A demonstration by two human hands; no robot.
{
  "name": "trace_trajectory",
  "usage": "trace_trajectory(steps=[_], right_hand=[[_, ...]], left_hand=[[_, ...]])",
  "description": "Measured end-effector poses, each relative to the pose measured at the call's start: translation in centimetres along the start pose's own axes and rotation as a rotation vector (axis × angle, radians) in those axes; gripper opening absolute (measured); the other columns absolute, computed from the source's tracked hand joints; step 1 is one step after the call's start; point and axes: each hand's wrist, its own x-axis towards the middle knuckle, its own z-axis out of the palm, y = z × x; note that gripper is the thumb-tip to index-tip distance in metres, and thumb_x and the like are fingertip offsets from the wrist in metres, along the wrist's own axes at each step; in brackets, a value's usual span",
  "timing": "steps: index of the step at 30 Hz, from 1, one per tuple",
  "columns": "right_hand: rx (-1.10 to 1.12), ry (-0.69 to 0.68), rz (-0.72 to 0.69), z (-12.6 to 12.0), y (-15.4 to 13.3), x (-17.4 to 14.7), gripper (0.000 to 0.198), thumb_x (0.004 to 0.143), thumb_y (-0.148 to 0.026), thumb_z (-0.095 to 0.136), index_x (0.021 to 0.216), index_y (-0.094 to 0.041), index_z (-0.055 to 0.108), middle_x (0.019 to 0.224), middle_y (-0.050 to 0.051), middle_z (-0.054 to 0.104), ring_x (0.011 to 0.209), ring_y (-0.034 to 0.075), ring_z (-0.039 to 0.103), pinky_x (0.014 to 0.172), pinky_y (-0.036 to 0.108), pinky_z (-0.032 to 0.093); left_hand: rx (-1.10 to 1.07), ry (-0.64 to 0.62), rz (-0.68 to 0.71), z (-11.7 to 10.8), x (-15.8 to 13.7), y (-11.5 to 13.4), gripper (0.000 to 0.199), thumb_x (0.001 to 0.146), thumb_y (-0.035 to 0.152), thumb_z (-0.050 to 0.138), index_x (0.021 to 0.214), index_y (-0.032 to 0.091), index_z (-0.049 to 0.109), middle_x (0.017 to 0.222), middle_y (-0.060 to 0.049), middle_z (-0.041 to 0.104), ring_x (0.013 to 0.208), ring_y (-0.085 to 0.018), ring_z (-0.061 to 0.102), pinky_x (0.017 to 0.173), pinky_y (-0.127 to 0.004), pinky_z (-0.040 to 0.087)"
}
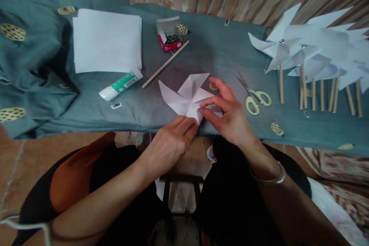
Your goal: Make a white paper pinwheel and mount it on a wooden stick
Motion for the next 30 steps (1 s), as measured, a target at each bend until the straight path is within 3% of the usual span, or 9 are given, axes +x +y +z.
trace_trajectory(steps=[8,12,18,30], right_hand=[[-0.153,0.016,-0.01,0.15,-0.96,-0.11,0.006,0.083,-0.024,0.063,0.083,-0.021,0.069,0.147,0.007,0.045,0.132,0.032,0.044,0.106,0.057,0.04],[-0.177,0.022,0.009,0.16,-0.92,-0.11,0.008,0.084,-0.025,0.062,0.082,-0.022,0.069,0.147,0.006,0.045,0.133,0.033,0.043,0.107,0.057,0.039],[-0.214,0.028,0.034,0.47,-1.0,-0.06,0.01,0.084,-0.024,0.06,0.08,-0.021,0.069,0.145,0.007,0.047,0.132,0.033,0.045,0.105,0.056,0.04],[-0.228,0.047,0.032,0.81,-0.86,-0.15,0.009,0.084,-0.024,0.06,0.08,-0.022,0.068,0.143,0.007,0.049,0.13,0.033,0.046,0.103,0.056,0.042]], left_hand=[[-0.027,0.072,-0.049,0.48,-0.21,0.11,0.029,0.093,0.01,0.045,0.122,0.004,0.051,0.114,-0.015,0.065,0.097,-0.021,0.06,0.084,-0.035,0.058],[-0.08,0.027,-0.055,0.37,-0.16,0.06,0.037,0.094,0.01,0.046,0.131,0.007,0.046,0.115,-0.013,0.064,0.099,-0.02,0.06,0.086,-0.035,0.057],[-0.042,0.04,-0.022,0.28,-0.04,-0.07,0.028,0.095,0.013,0.042,0.118,0.005,0.056,0.113,-0.015,0.065,0.101,-0.022,0.061,0.086,-0.035,0.057],[-0.041,0.052,-0.031,0.26,-0.14,-0.18,0.029,0.096,0.013,0.04,0.117,0.003,0.057,0.111,-0.015,0.065,0.101,-0.022,0.06,0.086,-0.035,0.057]])
